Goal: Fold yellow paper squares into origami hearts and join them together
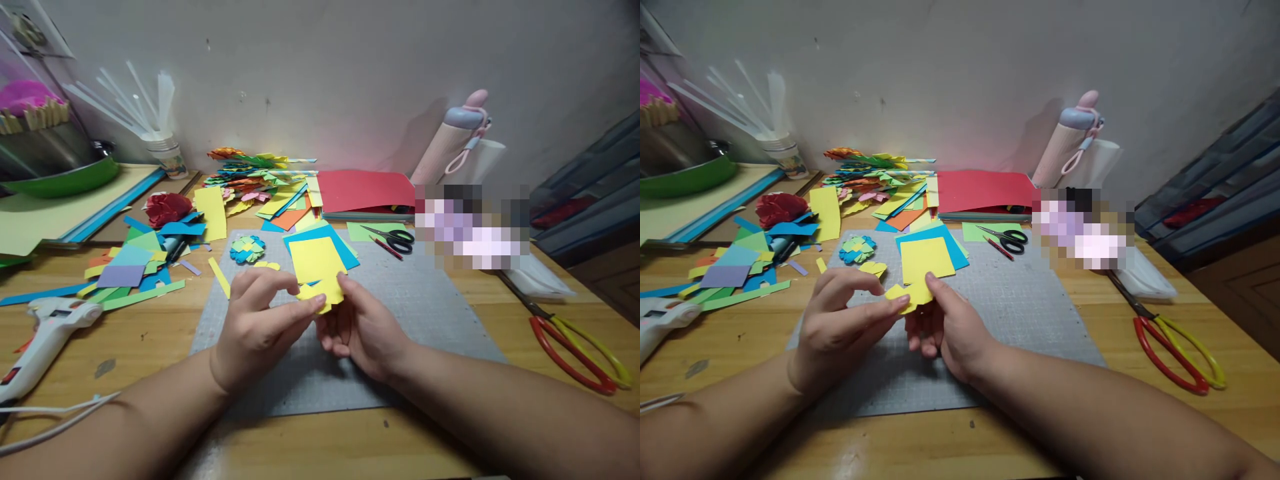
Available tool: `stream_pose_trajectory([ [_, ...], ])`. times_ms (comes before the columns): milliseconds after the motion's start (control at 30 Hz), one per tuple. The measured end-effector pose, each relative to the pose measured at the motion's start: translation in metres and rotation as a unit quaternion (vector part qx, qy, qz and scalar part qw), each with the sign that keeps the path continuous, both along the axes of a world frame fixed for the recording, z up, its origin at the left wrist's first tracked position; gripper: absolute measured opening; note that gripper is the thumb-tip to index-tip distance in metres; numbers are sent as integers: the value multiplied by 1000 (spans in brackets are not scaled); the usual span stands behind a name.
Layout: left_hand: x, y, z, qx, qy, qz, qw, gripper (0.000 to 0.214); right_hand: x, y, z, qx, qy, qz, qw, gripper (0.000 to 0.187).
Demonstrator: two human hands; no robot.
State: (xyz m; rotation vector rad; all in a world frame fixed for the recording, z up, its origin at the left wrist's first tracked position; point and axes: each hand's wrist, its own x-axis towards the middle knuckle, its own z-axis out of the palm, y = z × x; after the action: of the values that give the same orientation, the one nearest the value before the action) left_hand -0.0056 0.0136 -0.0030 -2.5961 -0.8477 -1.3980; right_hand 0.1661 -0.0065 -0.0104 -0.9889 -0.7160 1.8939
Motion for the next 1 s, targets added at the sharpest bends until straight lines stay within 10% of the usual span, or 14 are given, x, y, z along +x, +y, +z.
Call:
stream_pose_trajectory([
  [233, 6, -1, -5, -207, -71, -90, 972, 22, 4, 6, -9, 121, -84, -58, 987, 24],
  [367, 13, -3, -4, -489, -242, -110, 831, 34, 7, 3, -10, 191, -117, -51, 973, 24],
  [500, 17, -2, 0, -668, -216, -147, 697, 27, 8, 1, -7, 240, -103, -47, 964, 22],
  [1000, 14, 3, -12, -677, -305, -173, 647, 28, 1, 6, -11, 217, -80, 43, 972, 25],
])
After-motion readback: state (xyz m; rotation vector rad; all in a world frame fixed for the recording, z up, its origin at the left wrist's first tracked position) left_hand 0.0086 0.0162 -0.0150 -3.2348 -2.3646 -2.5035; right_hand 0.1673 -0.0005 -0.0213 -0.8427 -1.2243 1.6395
